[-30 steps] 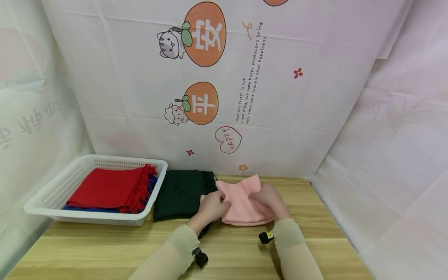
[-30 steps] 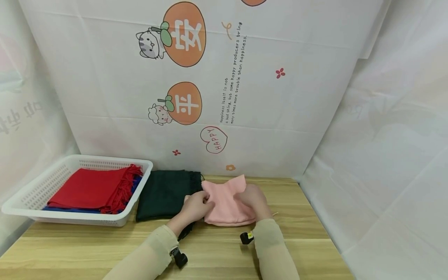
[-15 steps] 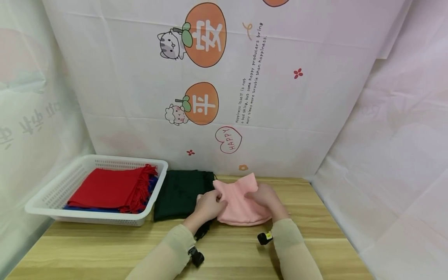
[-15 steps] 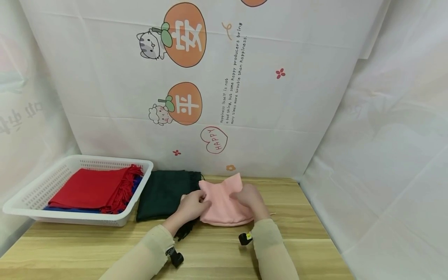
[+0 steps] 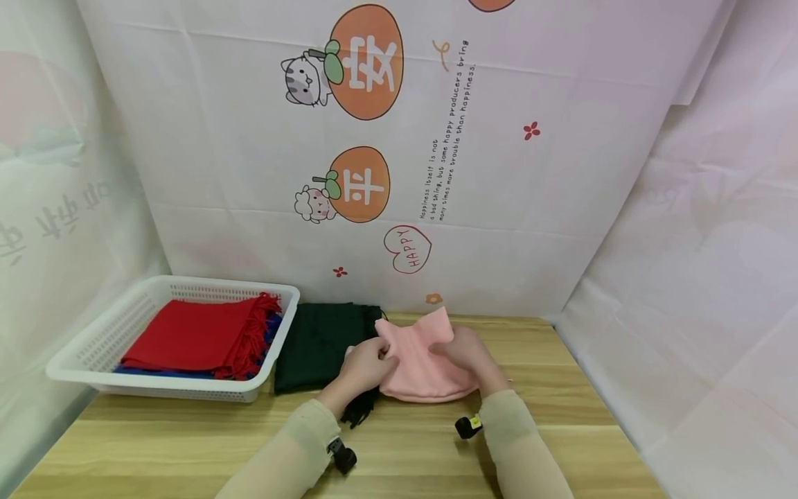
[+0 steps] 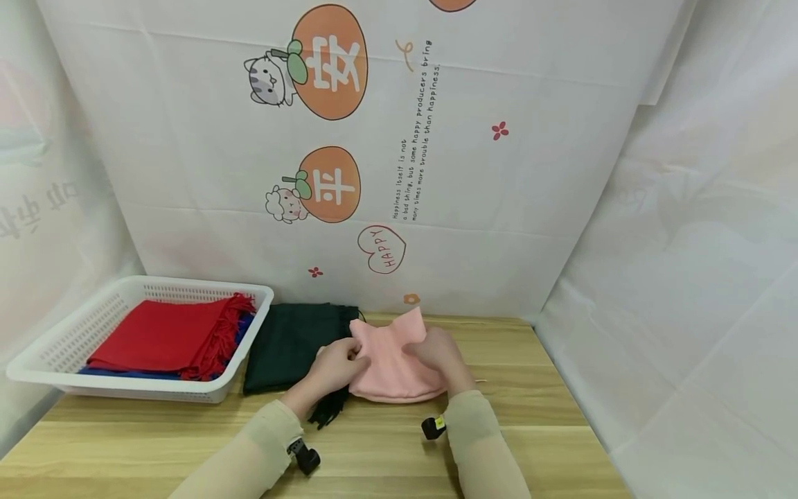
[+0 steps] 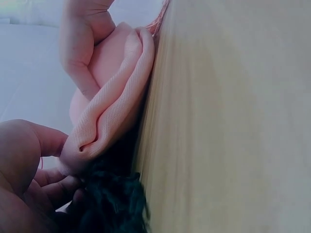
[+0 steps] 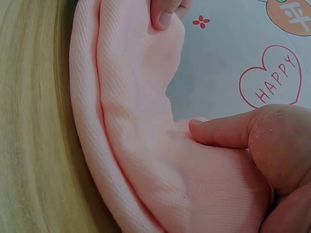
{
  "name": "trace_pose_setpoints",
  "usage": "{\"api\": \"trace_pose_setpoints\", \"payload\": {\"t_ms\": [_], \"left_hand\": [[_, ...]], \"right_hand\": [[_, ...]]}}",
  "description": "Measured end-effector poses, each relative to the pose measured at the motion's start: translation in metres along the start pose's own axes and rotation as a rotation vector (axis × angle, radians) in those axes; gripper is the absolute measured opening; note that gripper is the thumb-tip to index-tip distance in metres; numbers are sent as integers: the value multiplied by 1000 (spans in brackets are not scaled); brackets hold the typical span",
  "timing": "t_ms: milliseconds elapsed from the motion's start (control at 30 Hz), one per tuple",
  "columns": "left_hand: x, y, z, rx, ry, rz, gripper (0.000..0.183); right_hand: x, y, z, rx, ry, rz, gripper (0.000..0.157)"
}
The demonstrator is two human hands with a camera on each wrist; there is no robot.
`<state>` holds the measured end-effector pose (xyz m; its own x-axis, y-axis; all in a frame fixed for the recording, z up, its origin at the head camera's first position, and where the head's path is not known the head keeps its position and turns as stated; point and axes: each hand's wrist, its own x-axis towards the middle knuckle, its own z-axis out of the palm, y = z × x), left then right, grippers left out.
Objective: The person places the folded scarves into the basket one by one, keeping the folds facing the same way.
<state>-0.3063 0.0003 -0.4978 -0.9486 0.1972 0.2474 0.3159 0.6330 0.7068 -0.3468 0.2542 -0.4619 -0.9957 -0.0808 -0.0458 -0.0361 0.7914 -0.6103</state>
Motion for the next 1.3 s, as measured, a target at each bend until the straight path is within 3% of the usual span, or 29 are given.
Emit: {"api": "trace_pose_setpoints", "payload": {"t_ms": [1300], "left_hand": [[1, -7, -1, 10, -26, -11, 42]], "right_hand": [[2, -3, 5, 3, -7, -18, 57]]}}
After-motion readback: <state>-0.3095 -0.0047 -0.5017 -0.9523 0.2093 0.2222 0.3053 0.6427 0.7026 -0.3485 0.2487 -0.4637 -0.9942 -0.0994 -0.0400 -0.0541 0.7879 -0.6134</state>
